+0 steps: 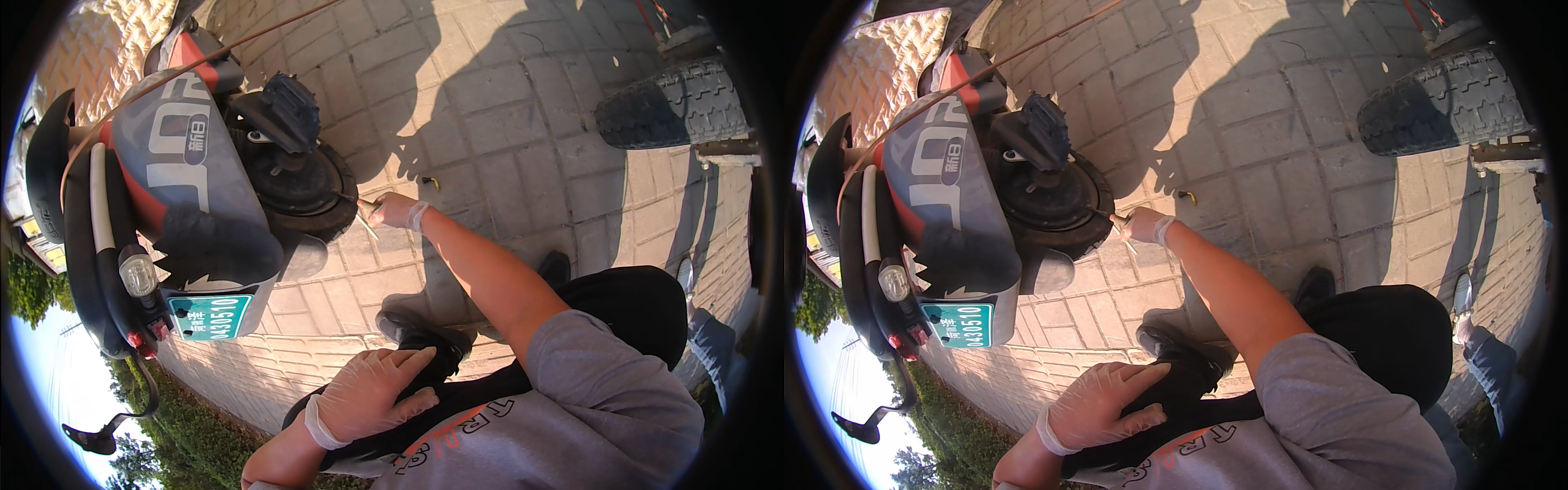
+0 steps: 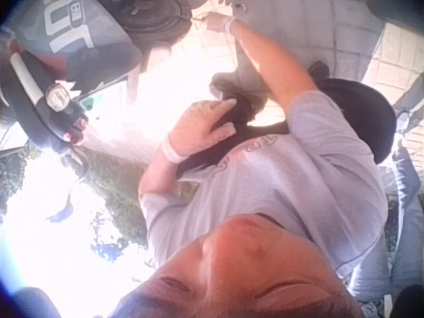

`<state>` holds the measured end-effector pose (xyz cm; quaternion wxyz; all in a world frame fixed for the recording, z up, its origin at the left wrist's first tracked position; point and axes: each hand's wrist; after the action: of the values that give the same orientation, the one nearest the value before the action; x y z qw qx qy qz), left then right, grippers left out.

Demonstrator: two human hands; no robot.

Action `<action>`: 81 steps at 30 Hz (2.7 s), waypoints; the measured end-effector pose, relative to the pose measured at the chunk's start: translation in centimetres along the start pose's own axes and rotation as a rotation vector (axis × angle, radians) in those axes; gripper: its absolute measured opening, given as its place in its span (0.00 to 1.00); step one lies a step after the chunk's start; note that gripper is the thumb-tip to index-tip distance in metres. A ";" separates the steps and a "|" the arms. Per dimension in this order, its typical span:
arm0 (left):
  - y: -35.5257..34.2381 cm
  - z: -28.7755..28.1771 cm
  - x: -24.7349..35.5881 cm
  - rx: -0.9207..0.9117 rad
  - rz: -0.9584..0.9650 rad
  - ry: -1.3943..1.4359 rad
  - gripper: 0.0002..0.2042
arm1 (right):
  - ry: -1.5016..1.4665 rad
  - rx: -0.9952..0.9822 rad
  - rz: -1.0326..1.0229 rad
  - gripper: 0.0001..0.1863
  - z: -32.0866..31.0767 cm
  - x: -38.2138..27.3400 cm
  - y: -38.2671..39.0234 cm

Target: The person inflates an electric scooter tire using a pressure gauge and hose, then retrieves a tire repair tool and repeatedly works on the tire surface near the valve area. The person handles the scooter, hose, gauge, and tool while standing and crouching beside the vehicle.

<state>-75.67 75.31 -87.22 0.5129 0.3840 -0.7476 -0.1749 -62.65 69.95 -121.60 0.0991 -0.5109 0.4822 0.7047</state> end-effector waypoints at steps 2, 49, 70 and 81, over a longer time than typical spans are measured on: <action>0.1 0.0 -0.1 -0.008 -0.006 0.004 0.29 | 0.002 -0.001 0.001 0.23 0.1 0.0 0.1; 0.4 -0.1 0.0 -0.002 0.018 -0.032 0.29 | 0.112 0.219 0.057 0.21 3.9 -2.3 1.8; 2.8 -0.5 -2.7 -0.015 0.088 -0.005 0.29 | -0.111 0.538 0.112 0.22 10.7 -0.6 1.5; 3.7 -0.5 -3.6 0.028 0.156 -0.019 0.28 | -0.580 0.478 0.024 0.16 12.1 0.9 -0.2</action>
<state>-76.05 80.47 -86.87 0.5126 0.3300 -0.7824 -0.1276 -70.52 79.20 -122.25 0.3398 -0.2467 0.5907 0.6890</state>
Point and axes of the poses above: each hand's wrist, its own y-axis away from the middle knuckle, its own z-axis out of the palm, x = y × z, and after that the axes turned 4 degrees about z, right-handed
